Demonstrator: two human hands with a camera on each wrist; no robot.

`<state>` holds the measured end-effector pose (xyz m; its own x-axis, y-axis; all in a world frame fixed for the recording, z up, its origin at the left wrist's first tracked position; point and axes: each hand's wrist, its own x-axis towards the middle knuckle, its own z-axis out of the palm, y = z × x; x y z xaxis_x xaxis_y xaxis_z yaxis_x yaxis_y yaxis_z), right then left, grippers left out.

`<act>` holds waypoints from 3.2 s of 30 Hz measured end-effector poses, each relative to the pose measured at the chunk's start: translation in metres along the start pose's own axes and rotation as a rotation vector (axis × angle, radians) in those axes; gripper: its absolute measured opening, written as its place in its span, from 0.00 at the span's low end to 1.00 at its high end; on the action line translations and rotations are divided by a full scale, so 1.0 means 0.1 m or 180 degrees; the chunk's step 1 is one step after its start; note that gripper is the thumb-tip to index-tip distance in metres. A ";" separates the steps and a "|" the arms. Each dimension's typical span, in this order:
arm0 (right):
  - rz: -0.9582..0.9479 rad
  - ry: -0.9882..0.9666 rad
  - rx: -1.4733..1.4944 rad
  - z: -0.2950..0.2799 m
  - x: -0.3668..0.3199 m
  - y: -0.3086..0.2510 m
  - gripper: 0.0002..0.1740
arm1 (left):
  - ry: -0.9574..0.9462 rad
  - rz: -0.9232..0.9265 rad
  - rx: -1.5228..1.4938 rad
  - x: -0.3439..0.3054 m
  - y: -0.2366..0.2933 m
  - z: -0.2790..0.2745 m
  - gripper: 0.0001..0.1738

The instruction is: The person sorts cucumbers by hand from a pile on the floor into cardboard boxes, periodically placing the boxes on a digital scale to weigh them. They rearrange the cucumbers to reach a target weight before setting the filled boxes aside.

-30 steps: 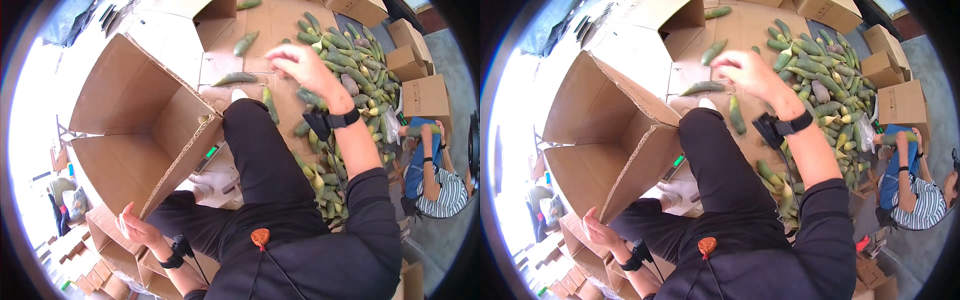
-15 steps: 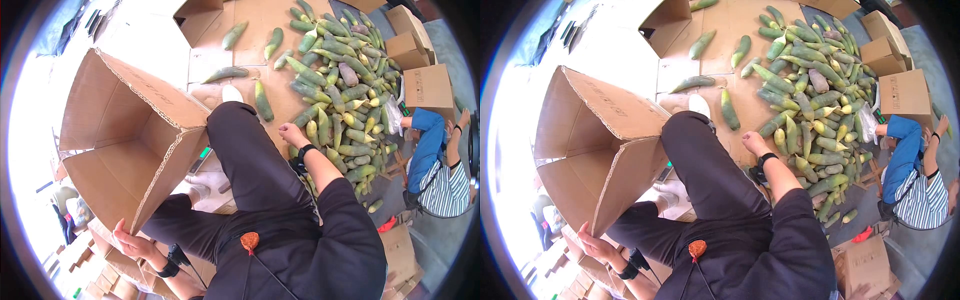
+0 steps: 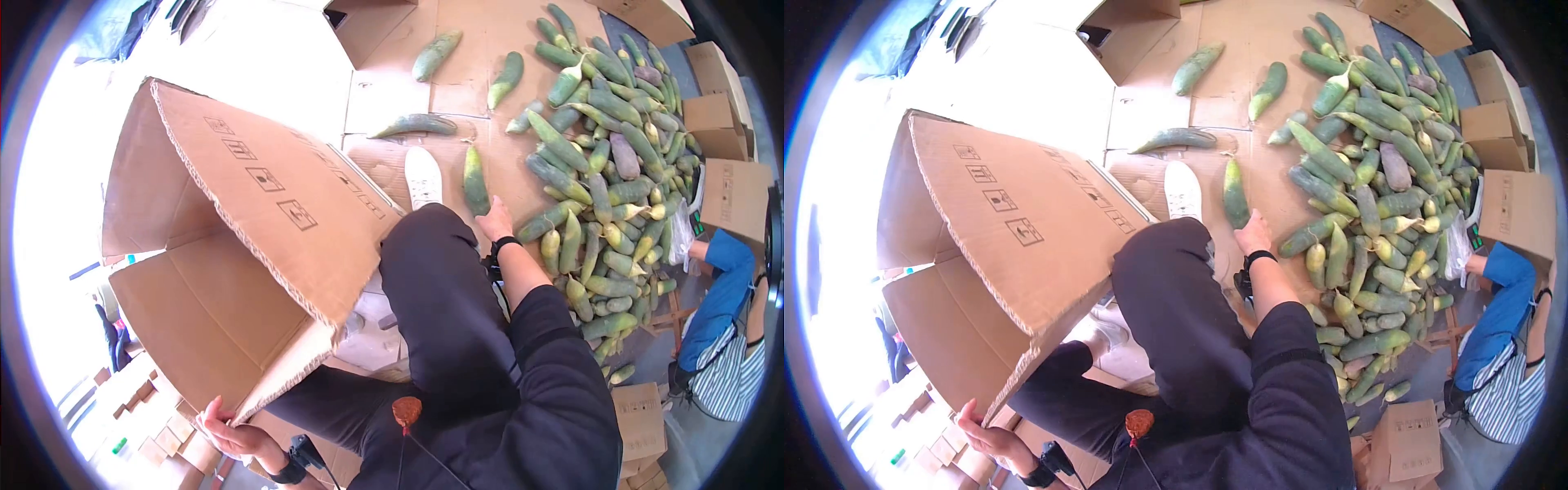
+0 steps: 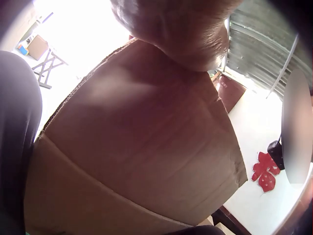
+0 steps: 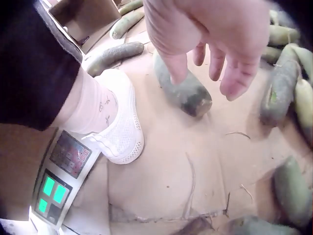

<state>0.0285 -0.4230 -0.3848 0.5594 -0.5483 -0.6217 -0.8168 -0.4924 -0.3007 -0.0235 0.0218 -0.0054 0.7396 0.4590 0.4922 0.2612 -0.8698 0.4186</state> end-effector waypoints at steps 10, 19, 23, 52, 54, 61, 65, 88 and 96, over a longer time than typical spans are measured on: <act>0.0355 -0.0175 -0.0043 0.37 0.44 -0.11 0.39 | -0.0127 -0.0105 -0.0336 0.02 -0.04 0.01 0.29; 0.0711 -0.1734 0.2267 0.04 0.30 -0.22 0.28 | -0.0132 0.0501 0.0027 0.07 -0.04 -0.01 0.26; 0.0450 -0.2017 0.2561 -0.41 -0.04 -0.29 0.26 | -0.0180 0.0973 0.0226 0.13 0.09 -0.01 0.16; -0.4751 -0.1094 -0.1843 -1.78 -3.41 -3.37 0.18 | -0.0111 0.1036 -0.0374 0.14 0.04 -0.04 0.19; -0.4749 -0.1253 -0.2842 -1.67 -3.45 -3.35 0.14 | 0.0009 0.1055 -0.0339 0.14 0.06 -0.03 0.20; -0.4792 -0.1472 -0.1890 -1.73 -3.30 -3.26 0.12 | 0.0039 0.1015 -0.0243 0.12 0.07 -0.01 0.20; -0.5527 -0.1457 -0.0010 -2.13 -3.16 -3.16 0.13 | 0.0042 0.1080 -0.0239 0.13 0.09 0.01 0.21; -0.0585 0.0646 0.0224 -0.94 0.08 1.03 0.12 | 0.0124 -0.0008 -0.0147 0.01 0.03 0.04 0.28; 0.0242 0.1257 0.0574 -0.55 0.23 1.68 0.29 | 0.0250 -0.0184 -0.0205 -0.01 0.09 0.08 0.28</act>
<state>-0.0880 -0.5555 -0.4093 0.4793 -0.8119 -0.3333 -0.8497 -0.3340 -0.4081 -0.0170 0.0123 -0.0089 0.6730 0.5229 0.5231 0.2598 -0.8293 0.4948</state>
